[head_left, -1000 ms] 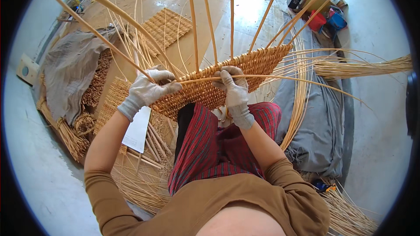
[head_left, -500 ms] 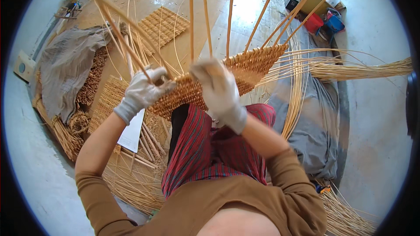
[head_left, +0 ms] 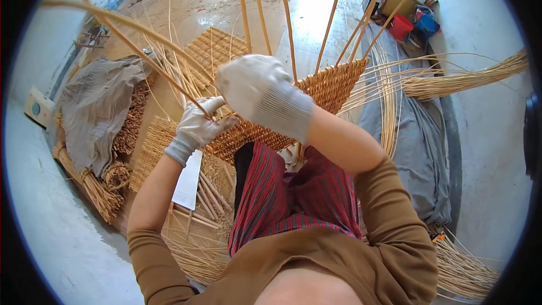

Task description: Weaving a large wicker basket using multiple vertical and horizontal strips.

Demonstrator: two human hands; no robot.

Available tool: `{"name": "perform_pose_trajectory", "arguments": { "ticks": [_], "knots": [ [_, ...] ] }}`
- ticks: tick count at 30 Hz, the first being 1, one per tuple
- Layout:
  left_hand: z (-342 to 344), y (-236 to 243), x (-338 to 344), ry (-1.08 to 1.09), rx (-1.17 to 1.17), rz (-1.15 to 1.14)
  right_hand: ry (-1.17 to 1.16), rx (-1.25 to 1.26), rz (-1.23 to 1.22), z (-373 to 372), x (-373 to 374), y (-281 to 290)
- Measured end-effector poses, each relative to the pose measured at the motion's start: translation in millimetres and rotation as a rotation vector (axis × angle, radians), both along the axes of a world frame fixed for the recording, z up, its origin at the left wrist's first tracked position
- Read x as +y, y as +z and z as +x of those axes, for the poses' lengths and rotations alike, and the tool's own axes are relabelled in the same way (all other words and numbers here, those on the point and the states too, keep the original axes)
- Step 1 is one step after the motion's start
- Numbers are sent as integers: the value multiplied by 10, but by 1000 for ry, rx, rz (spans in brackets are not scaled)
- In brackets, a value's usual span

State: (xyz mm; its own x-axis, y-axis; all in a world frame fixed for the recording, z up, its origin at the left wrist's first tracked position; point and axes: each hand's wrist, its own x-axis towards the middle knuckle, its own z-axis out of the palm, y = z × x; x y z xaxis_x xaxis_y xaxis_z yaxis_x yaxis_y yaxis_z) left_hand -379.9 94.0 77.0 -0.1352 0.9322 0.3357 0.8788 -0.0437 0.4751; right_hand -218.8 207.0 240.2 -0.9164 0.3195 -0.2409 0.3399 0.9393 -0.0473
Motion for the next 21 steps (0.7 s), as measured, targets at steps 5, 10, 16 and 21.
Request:
{"name": "perform_pose_trajectory", "arguments": {
  "ticks": [5, 10, 16, 21],
  "knots": [
    [-113, -210, 106, 65, -203, -223, 246, 757, -392, -84, -71, 190],
    [53, 117, 118, 28, -77, -86, 76, 1081, -605, 203, 657, -433],
    [184, 164, 214, 34, 96, 6, -576, 1550, -1311, 854, 1079, -2690],
    [202, 33, 324, 55, -105, -183, -502, 1390, -1335, 846, 1048, -2460]
  ]
}}
